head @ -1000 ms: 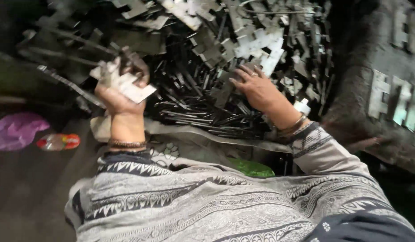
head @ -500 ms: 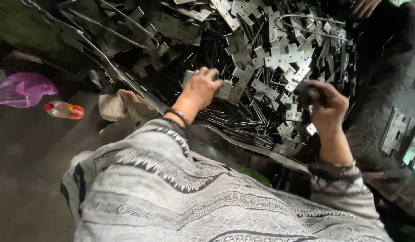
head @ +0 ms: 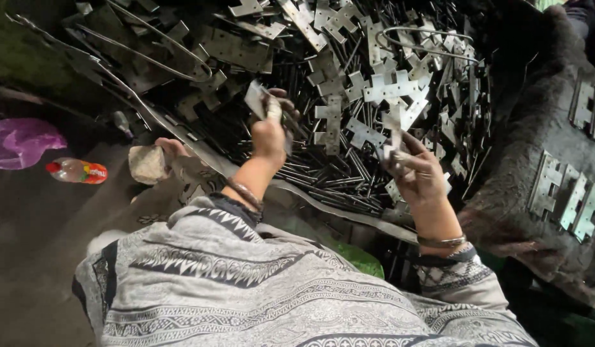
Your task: The person sorts through a pile of metal hinges and pins by hand, picking up individual pieces to fit them together and placing the assembled hinges onto a padded surface.
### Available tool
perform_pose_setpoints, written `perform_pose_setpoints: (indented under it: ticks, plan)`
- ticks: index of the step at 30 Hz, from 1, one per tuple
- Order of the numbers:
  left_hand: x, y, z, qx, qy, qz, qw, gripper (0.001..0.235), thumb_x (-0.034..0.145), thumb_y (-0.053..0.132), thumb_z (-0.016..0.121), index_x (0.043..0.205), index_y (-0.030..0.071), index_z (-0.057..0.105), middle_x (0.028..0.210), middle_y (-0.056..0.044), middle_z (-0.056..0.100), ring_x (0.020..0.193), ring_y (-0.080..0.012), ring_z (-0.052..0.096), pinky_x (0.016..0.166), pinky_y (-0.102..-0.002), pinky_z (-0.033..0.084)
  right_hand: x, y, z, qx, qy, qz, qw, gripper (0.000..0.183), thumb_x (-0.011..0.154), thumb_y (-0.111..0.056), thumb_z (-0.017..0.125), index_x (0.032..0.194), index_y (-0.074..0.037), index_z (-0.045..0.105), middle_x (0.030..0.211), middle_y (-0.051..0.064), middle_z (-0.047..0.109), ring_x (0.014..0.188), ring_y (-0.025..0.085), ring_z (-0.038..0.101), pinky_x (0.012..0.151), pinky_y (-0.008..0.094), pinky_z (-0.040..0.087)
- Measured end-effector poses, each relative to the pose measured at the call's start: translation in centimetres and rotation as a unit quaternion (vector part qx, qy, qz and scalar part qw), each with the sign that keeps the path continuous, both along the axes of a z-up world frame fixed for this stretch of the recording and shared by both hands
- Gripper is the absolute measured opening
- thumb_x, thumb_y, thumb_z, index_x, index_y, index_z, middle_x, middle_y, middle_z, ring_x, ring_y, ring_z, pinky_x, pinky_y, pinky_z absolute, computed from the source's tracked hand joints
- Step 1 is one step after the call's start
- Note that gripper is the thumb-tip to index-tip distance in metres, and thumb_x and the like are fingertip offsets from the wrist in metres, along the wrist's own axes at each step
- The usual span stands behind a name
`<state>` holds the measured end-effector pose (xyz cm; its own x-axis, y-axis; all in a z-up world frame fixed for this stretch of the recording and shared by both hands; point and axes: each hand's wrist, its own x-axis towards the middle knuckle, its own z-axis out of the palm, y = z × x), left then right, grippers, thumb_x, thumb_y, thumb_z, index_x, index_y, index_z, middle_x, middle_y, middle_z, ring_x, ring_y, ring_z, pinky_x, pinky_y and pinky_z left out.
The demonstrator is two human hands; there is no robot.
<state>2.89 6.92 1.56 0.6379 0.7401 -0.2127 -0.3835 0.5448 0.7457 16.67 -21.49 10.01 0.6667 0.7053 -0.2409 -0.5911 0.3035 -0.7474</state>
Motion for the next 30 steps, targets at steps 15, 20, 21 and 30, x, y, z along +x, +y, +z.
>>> perform_pose_setpoints:
  ticks: [15, 20, 21, 30]
  plan:
    - [-1.8, -9.4, 0.7, -0.002, 0.081, -0.203, 0.976, 0.064, 0.089, 0.042, 0.078, 0.129, 0.005, 0.047, 0.115, -0.009, 0.063, 0.106, -0.0245, 0.061, 0.09, -0.038, 0.052, -8.8, 6.4, -1.0, -0.251, -0.528, 0.161, 0.795, 0.059, 0.086, 0.006, 0.06, 0.144, -0.003, 0.055, 0.132, 0.016, 0.067, 0.115, 0.03, 0.068, 0.097, 0.037, 0.058]
    - [-2.9, -1.2, 2.5, 0.431, 0.238, -0.229, 0.839, 0.066, 0.078, 0.046, 0.08, 0.13, 0.01, 0.063, 0.128, -0.013, 0.067, 0.123, -0.0283, 0.063, 0.106, -0.039, 0.051, -4.4, 3.5, 1.1, -0.083, -0.044, 0.061, 0.994, 0.056, 0.088, 0.007, 0.056, 0.144, 0.01, 0.052, 0.127, 0.017, 0.068, 0.109, 0.024, 0.072, 0.097, 0.035, 0.062]
    - [-2.8, 1.1, 2.3, 0.557, 0.302, -0.129, 0.763, 0.064, 0.081, 0.047, 0.083, 0.13, 0.01, 0.064, 0.136, -0.015, 0.064, 0.132, -0.0318, 0.06, 0.115, -0.041, 0.051, -3.9, 2.6, 1.6, -0.063, -0.045, 0.07, 0.995, 0.052, 0.092, 0.005, 0.057, 0.143, 0.013, 0.053, 0.123, 0.019, 0.069, 0.103, 0.025, 0.072, 0.09, 0.035, 0.061]
    - [-4.0, 13.3, -0.8, 0.774, 0.437, 0.031, 0.457, 0.025, 0.092, 0.01, 0.061, 0.112, 0.005, 0.075, 0.15, -0.026, 0.053, 0.139, -0.0488, 0.044, 0.115, -0.061, 0.034, 1.5, -5.6, 2.9, -0.021, 0.023, -0.068, 0.997, 0.042, 0.1, 0.002, 0.06, 0.141, 0.009, 0.057, 0.117, 0.02, 0.071, 0.091, 0.023, 0.073, 0.07, 0.029, 0.06]
